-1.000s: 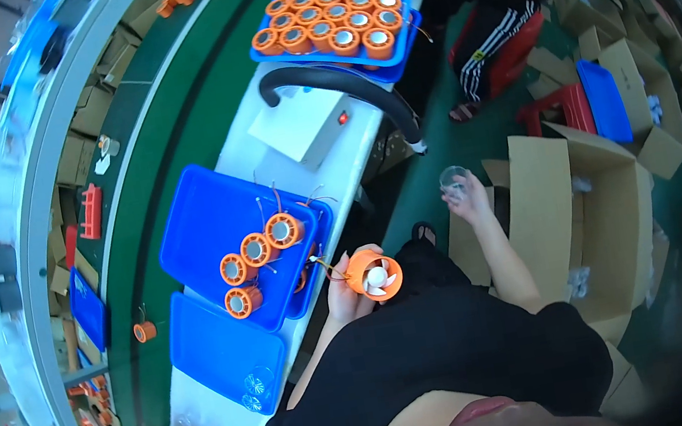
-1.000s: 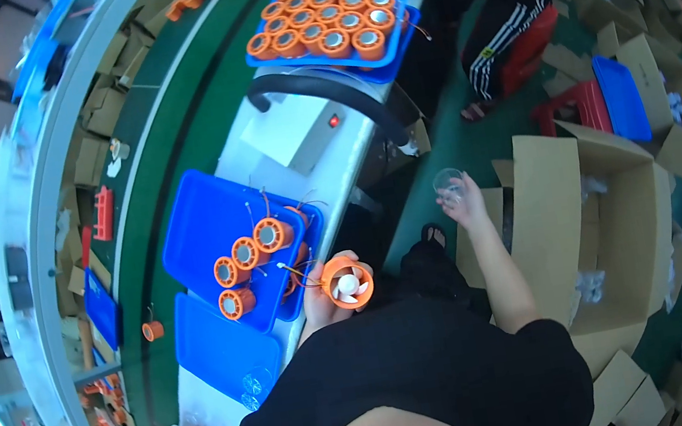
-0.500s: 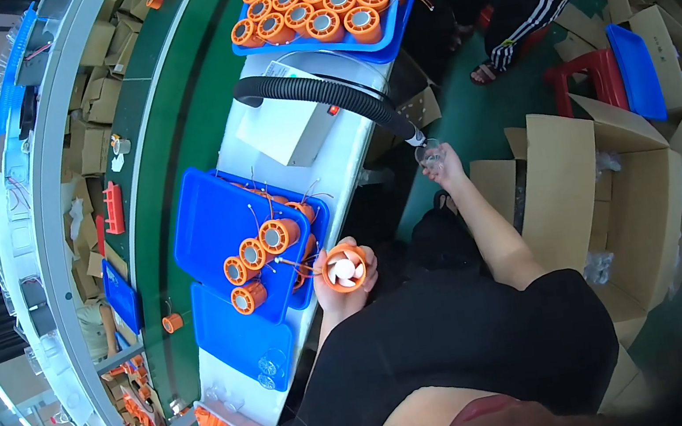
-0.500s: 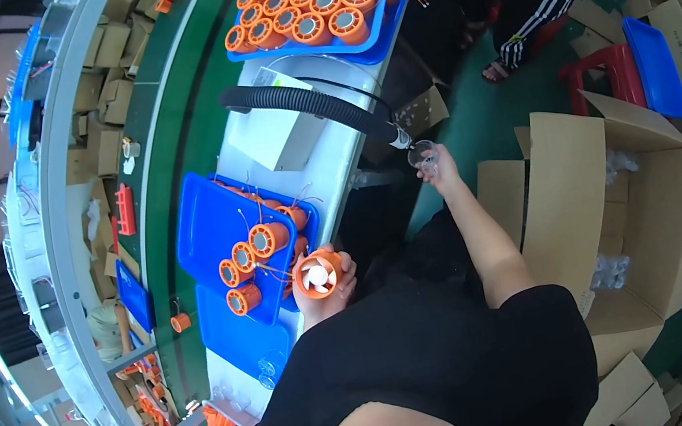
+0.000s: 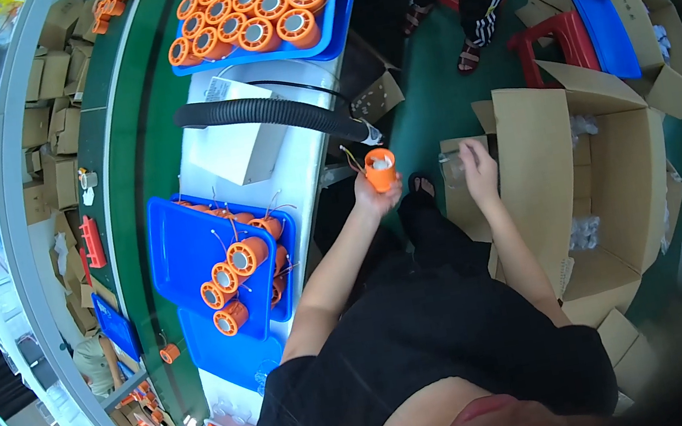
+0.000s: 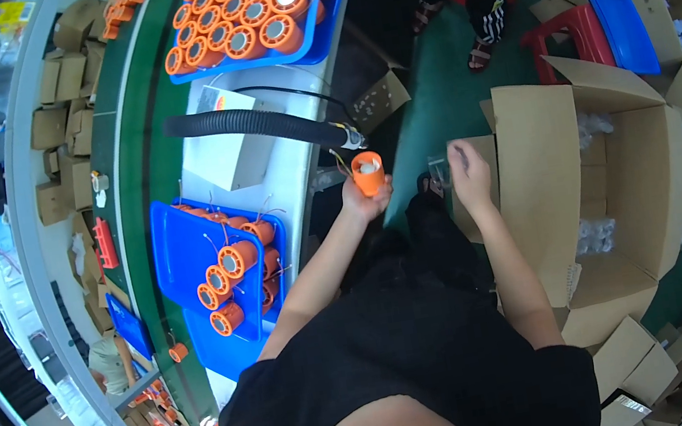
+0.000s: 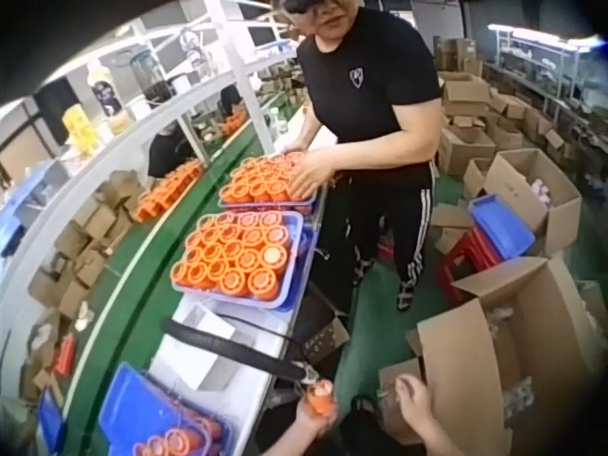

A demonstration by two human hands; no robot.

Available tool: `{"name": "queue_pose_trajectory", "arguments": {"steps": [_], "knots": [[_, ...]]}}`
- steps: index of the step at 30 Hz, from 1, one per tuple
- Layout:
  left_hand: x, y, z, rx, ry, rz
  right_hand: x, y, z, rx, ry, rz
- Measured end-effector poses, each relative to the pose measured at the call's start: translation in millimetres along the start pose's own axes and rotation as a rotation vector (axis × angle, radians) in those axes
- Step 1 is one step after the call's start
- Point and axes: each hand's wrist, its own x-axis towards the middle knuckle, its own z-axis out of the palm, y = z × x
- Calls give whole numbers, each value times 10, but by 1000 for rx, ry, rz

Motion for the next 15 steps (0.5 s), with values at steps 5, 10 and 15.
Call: {"name": "queue_pose_trajectory", "arguments": {"steps": [5,10,15], "knots": [[456,77,100,78,-25,-67,-324,23,-470,115,46,156],[583,73,103,601,84,104,-445,81,-591,215,67,249],[453,-93,102,1382,265,536,-360,-62,-538,257,16,242]]}}
